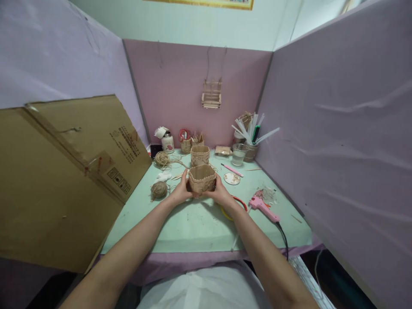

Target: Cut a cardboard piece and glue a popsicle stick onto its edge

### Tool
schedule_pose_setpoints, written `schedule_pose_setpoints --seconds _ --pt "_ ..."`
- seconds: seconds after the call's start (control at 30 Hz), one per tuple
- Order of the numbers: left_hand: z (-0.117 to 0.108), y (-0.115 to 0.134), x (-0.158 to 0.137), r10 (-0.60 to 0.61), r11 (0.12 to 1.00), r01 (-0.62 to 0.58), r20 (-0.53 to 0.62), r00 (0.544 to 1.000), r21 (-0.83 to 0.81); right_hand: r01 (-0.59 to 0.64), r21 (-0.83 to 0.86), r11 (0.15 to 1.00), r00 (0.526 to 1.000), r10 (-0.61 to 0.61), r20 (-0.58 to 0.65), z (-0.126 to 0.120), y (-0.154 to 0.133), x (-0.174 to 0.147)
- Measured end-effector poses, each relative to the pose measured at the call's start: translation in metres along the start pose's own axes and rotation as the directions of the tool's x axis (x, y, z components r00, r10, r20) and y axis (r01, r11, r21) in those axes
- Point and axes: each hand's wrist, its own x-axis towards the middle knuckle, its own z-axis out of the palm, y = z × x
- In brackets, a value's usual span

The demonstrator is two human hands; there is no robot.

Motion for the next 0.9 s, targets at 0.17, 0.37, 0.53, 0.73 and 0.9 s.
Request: schedule_pose_setpoints --seconds 0.17,0.37,0.53,0.73,0.9 --pt "-0.012 -0.003 -0.005 -0.01 0.962 0.018 -0.032 0.999 0.274 -0.016 -0.114 0.993 0.996 0.007 -0.085 -0.011 -0.001 0.0" --pt "-0.026 0.008 -0.014 -0.027 0.849 0.049 -0.049 0.998 0.526 -0.049 -0.308 0.95 0.96 -0.04 -0.277 -0.048 -0.02 -0.003" --pt "-0.026 0.016 -0.013 -0.056 0.718 0.065 -0.036 0.998 0.693 0.028 -0.409 0.912 0.976 -0.114 -0.187 -0.047 -0.048 -0.005" --pt "-0.024 0.021 -0.014 -0.115 0.557 0.074 -0.012 0.993 0.827 0.407 -0.69 0.599 0.913 -0.269 0.306 -0.022 -0.062 0.017" --pt "-0.023 0.02 -0.015 -0.128 0.497 0.075 -0.013 0.992 0.864 0.406 -0.696 0.593 0.911 -0.198 0.363 -0.019 -0.049 0.036"
